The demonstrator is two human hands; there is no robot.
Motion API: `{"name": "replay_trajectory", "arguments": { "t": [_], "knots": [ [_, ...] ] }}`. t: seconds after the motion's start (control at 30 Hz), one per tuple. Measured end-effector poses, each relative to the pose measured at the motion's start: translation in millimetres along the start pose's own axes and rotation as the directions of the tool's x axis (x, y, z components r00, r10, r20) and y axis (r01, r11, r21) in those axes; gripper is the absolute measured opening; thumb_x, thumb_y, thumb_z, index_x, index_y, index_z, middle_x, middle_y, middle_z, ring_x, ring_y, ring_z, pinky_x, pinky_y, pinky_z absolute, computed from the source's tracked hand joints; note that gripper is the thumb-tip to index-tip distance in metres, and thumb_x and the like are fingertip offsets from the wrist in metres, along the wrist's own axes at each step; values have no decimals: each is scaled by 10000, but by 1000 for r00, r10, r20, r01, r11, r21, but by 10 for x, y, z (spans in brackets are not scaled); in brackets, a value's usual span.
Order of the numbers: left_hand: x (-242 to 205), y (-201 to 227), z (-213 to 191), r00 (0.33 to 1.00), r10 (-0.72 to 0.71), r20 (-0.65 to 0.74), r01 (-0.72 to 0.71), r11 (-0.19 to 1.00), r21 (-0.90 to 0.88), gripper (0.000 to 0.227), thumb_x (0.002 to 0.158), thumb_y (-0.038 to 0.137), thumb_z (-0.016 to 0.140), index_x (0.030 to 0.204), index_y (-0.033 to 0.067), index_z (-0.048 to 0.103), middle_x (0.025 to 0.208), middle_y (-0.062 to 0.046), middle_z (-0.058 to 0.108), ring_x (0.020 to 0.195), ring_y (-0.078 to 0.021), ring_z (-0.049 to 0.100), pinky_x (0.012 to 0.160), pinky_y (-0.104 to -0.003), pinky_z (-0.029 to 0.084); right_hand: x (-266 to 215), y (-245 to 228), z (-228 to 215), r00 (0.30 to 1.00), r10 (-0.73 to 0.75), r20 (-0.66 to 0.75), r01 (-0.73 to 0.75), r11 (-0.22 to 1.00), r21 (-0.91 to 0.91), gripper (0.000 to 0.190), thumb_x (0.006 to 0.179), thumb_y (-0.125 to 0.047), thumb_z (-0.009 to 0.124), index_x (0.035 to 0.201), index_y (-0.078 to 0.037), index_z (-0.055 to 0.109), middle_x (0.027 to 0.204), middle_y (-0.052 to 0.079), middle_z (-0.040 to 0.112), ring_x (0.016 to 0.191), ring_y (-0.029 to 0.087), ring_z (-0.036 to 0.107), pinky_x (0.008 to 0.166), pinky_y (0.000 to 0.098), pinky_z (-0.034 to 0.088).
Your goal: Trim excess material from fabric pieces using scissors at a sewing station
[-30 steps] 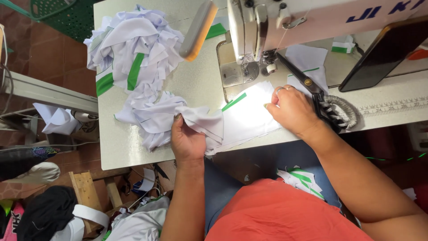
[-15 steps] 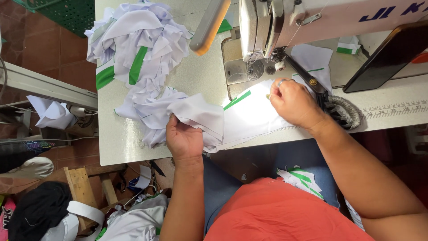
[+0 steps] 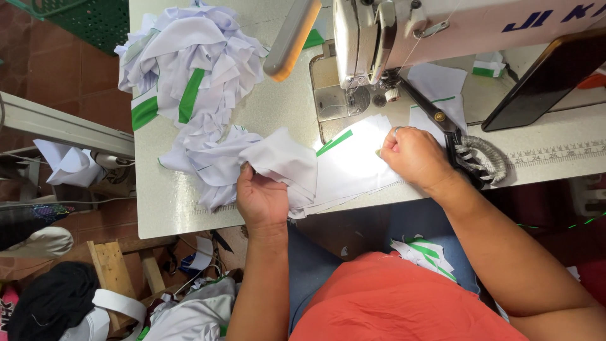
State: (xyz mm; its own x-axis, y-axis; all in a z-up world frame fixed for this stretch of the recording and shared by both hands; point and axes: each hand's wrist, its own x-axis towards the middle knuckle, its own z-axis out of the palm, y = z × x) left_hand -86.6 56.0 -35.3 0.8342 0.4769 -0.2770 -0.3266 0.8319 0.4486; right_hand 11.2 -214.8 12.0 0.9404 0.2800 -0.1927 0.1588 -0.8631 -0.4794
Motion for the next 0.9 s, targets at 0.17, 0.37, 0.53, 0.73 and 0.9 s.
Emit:
{"name": "replay_trajectory", "arguments": {
  "t": [0.17, 0.37, 0.53, 0.73, 0.9],
  "knots": [
    [-26, 50, -10, 1000, 0, -13, -1, 1000, -26, 98, 893, 215, 543, 971, 176, 589, 1132, -109, 652, 1117, -304, 592, 982, -576, 446, 18, -20, -3, 999, 5, 34, -6, 1000, 23, 153, 791, -231, 605, 750, -102, 675, 733, 121, 672, 843, 346, 659, 779, 452, 512],
    [-7, 38, -40, 1000, -11, 4, 11, 1000, -4, 76, 898, 207, 537, 950, 186, 588, 1116, -113, 654, 1118, -318, 587, 958, -611, 441, 33, -40, 5, 988, -149, -44, 150, 988, 27, 128, 839, -204, 585, 783, -91, 608, 735, 142, 627, 791, 367, 648, 752, 456, 509],
    [-9, 67, 12, 1000, -16, 15, 17, 1000, -26, 71, 890, 215, 545, 931, 206, 603, 1121, -106, 656, 1126, -320, 585, 966, -623, 432, 102, 3, -30, 970, -204, -133, 239, 902, 360, 111, 811, -83, 598, 907, -118, 640, 737, 54, 651, 658, 187, 614, 628, 332, 497],
    [50, 186, 17, 998, -62, 21, 63, 997, -47, 210, 888, 224, 522, 1066, 152, 608, 1170, -142, 639, 1153, -337, 572, 932, -642, 431, 64, 272, -61, 951, -207, -230, 287, 867, 407, 189, 753, -2, 587, 880, -80, 703, 727, 76, 620, 659, 182, 582, 630, 295, 473],
    [71, 160, 0, 998, -66, 15, 67, 996, -59, 254, 886, 233, 520, 1103, 135, 609, 1177, -145, 637, 1151, -342, 575, 933, -635, 439, 86, 386, 114, 938, -260, -229, 325, 889, 322, 260, 744, 16, 595, 945, -74, 734, 867, 107, 655, 779, 257, 624, 755, 336, 493]
  ]
}}
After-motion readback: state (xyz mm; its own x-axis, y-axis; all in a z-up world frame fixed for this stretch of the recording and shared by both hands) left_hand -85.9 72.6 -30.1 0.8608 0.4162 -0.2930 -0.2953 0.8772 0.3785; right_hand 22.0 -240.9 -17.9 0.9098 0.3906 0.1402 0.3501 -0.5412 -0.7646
